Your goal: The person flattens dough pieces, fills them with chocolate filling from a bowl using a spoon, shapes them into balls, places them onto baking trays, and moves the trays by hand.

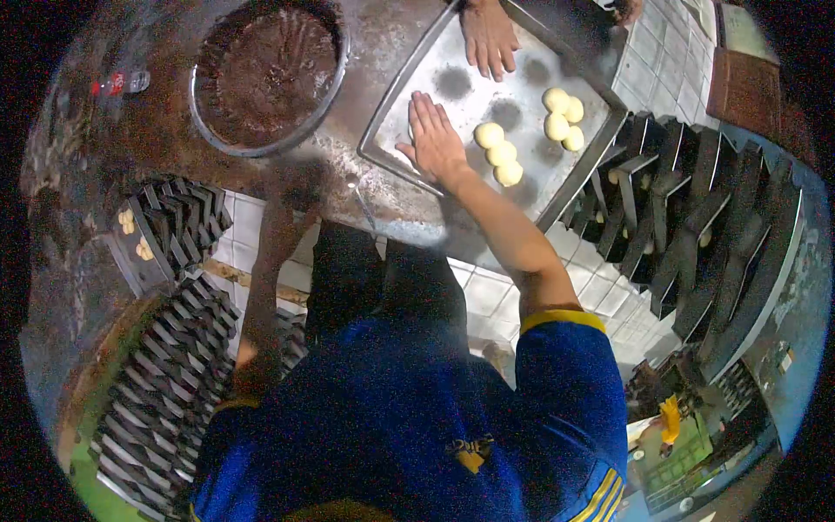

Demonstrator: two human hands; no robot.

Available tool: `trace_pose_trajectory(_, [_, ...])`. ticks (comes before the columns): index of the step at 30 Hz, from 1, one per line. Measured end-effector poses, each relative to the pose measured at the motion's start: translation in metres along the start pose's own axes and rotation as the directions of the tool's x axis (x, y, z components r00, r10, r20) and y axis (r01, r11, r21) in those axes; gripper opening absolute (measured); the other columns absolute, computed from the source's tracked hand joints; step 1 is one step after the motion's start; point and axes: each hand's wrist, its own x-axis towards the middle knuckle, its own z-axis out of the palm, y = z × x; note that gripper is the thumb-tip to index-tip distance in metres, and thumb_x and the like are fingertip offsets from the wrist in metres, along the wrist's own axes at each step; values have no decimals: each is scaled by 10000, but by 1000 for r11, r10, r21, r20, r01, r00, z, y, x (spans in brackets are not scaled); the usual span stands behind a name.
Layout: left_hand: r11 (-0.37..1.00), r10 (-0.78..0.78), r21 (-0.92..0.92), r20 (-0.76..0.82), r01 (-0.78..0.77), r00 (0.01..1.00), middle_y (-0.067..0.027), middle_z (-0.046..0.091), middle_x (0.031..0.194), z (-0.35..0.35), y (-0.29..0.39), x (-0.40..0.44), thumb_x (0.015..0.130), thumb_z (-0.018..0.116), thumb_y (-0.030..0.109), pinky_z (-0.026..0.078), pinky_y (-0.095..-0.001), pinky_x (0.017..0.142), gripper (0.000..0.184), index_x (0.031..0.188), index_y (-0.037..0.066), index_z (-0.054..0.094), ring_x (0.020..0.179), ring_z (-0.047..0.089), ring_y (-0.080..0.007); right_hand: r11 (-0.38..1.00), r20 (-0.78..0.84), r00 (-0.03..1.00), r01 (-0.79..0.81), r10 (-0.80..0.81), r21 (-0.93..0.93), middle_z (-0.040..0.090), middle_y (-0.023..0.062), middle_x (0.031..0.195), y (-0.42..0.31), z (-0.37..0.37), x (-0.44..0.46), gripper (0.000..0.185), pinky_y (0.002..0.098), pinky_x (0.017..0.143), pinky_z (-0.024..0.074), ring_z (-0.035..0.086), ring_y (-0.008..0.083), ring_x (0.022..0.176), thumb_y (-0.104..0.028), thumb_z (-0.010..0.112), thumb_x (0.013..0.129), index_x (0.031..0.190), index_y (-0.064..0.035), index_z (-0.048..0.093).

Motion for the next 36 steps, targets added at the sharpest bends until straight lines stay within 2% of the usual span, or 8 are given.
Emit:
trace_pose_trajectory(3, [991,-96,-79,111,105,989,-219,610,1289,26,2,1,853,856,186,551,-419,944,881,1537,-12,338,1141,646,-328,895,75,992,-120,98,429,214,233,1727,15,14,3,764,454,1311,175,190,354,1610,-513,422,1103,1625,29,292])
trace_pose_trajectory(5, [943,214,215,192,-254,958,-209,632,1273,55,25,15,875,823,173,551,-419,946,765,1497,-8,416,1096,664,-337,435,179,952,-275,250,857,440,252,1613,32,-37,-7,722,426,1263,290,404,367,1515,-536,464,1089,1566,5,434])
trace_pose_trajectory(10, [952,305,-170,423,-256,853,-213,656,1335,134,109,53,915,743,186,517,-431,1051,657,1495,36,473,1187,667,-381,577,-63,679,-566,731,589,696,223,1271,73,-58,-113,520,442,966,554,693,375,1145,-281,808,903,1301,27,676])
trace_pose_trajectory(19, [822,539,-177,546,-541,641,-337,573,1390,272,142,131,868,608,67,476,-540,1077,651,1485,-28,424,1278,570,-498,581,-53,609,-721,791,377,682,239,1109,74,-22,-161,518,515,908,560,674,452,1051,-328,851,797,1162,-3,680])
trace_pose_trajectory(22, [876,455,-162,591,-454,667,-346,576,1402,286,134,147,910,579,94,466,-501,1107,601,1483,-28,451,1307,577,-472,537,84,632,-714,770,450,708,212,1072,76,-33,-172,423,462,913,567,708,380,998,-271,796,820,1134,-3,701])
trace_pose_trajectory(28, [933,263,-358,580,-50,771,-218,633,1402,241,142,132,1113,459,227,454,-361,1132,439,1435,-64,521,1307,613,-279,-262,325,771,-212,548,942,737,43,1055,16,-123,-198,411,313,903,540,681,155,988,-152,818,857,1217,10,702])
trace_pose_trajectory(30, [780,219,-562,657,275,721,-146,701,1229,206,164,116,1140,435,346,495,-337,1035,479,1316,-59,621,1157,650,-209,-231,262,718,-144,645,962,744,54,1064,-8,-139,-178,416,309,890,544,684,146,974,-161,837,864,1214,18,701])
trace_pose_trajectory(36, [855,147,-518,179,-34,973,-92,678,773,117,198,97,1143,450,394,487,-391,693,531,971,-52,682,730,594,-150,-36,136,595,-177,792,984,755,88,1013,-74,-181,-96,338,288,827,541,674,96,917,-162,822,913,1173,24,711])
